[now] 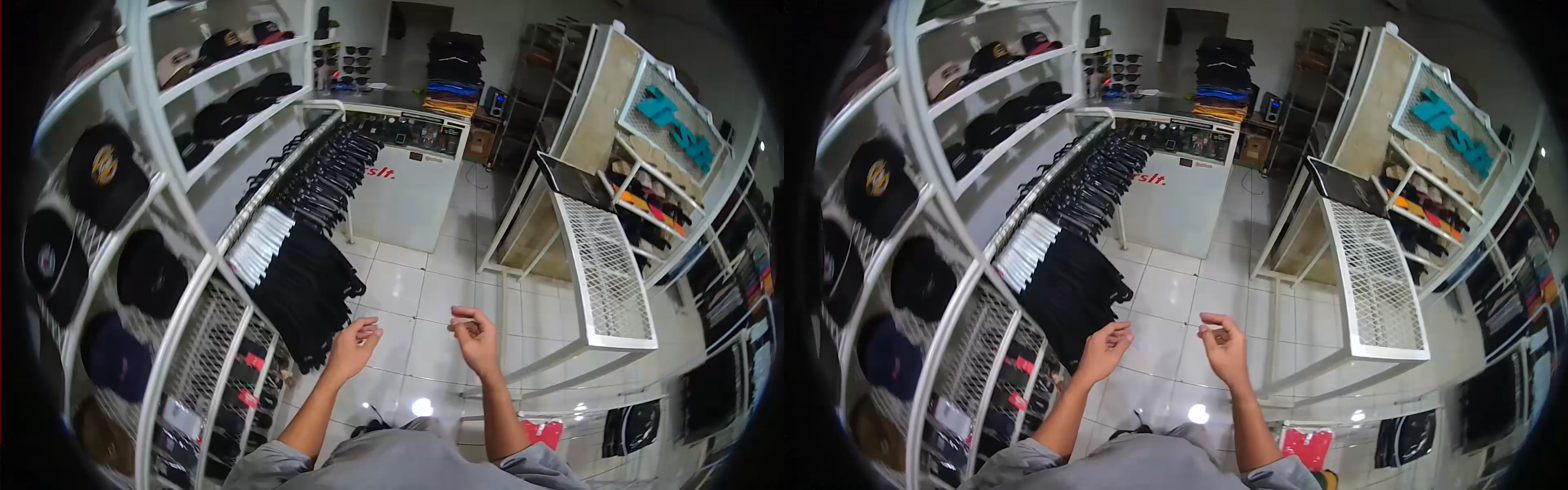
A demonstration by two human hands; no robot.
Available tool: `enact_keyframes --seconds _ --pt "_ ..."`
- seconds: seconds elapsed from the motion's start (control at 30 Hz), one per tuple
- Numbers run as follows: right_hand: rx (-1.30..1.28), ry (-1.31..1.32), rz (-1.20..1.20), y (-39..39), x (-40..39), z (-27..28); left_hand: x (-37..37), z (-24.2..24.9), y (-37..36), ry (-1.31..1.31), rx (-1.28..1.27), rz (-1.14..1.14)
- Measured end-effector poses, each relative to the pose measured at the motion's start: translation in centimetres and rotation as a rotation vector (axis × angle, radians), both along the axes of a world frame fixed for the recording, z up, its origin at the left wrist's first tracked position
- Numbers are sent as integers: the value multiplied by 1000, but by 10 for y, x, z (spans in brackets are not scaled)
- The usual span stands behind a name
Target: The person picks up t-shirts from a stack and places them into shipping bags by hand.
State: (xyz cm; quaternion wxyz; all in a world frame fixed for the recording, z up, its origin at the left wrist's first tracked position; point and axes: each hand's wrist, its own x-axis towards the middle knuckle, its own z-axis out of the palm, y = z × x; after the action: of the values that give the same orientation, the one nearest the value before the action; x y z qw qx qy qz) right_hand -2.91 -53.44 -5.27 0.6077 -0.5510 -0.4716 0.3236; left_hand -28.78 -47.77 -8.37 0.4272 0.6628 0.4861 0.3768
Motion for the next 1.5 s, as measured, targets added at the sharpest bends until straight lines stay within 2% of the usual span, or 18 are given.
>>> enact_keyframes --seconds 0.1,0.33,0.43,0.6,0.73,0.8,0.83,0.9,0.93,1.03,1.1,1.3,1.37,1.43,1.5 --pt "-48 83 -68 42 19 10 32 29 65 27 57 -93" --pt "-21 36 -125 172 105 -15 121 51 220 13 197 -259" --pt "-13 6 -139 243 148 14 161 77 287 13 244 -252" --pt "210 -56 -127 377 224 53 220 128 396 46 302 -240" --pt "215 -121 -128 471 262 102 253 167 476 65 456 -238" --pt "397 -180 -123 521 276 120 267 192 509 86 527 -230" --pt "391 -192 -122 545 285 131 277 208 530 70 533 -231" --pt "483 -371 -174 586 295 151 295 227 579 61 585 -252" --pt "478 -373 -176 604 298 162 305 235 603 70 629 -246" --pt "588 -663 -313 664 311 196 334 255 680 31 786 -264" --pt "632 -737 -355 710 321 209 348 272 728 63 754 -261" --pt "766 -876 -470 843 355 274 387 319 878 99 1103 -132" --pt "833 -1129 -619 890 370 295 398 340 924 175 1195 -17" --pt "798 -1157 -656 924 380 307 410 353 966 198 1226 25" --pt "784 -1282 -796 953 388 316 420 361 997 244 1358 120"
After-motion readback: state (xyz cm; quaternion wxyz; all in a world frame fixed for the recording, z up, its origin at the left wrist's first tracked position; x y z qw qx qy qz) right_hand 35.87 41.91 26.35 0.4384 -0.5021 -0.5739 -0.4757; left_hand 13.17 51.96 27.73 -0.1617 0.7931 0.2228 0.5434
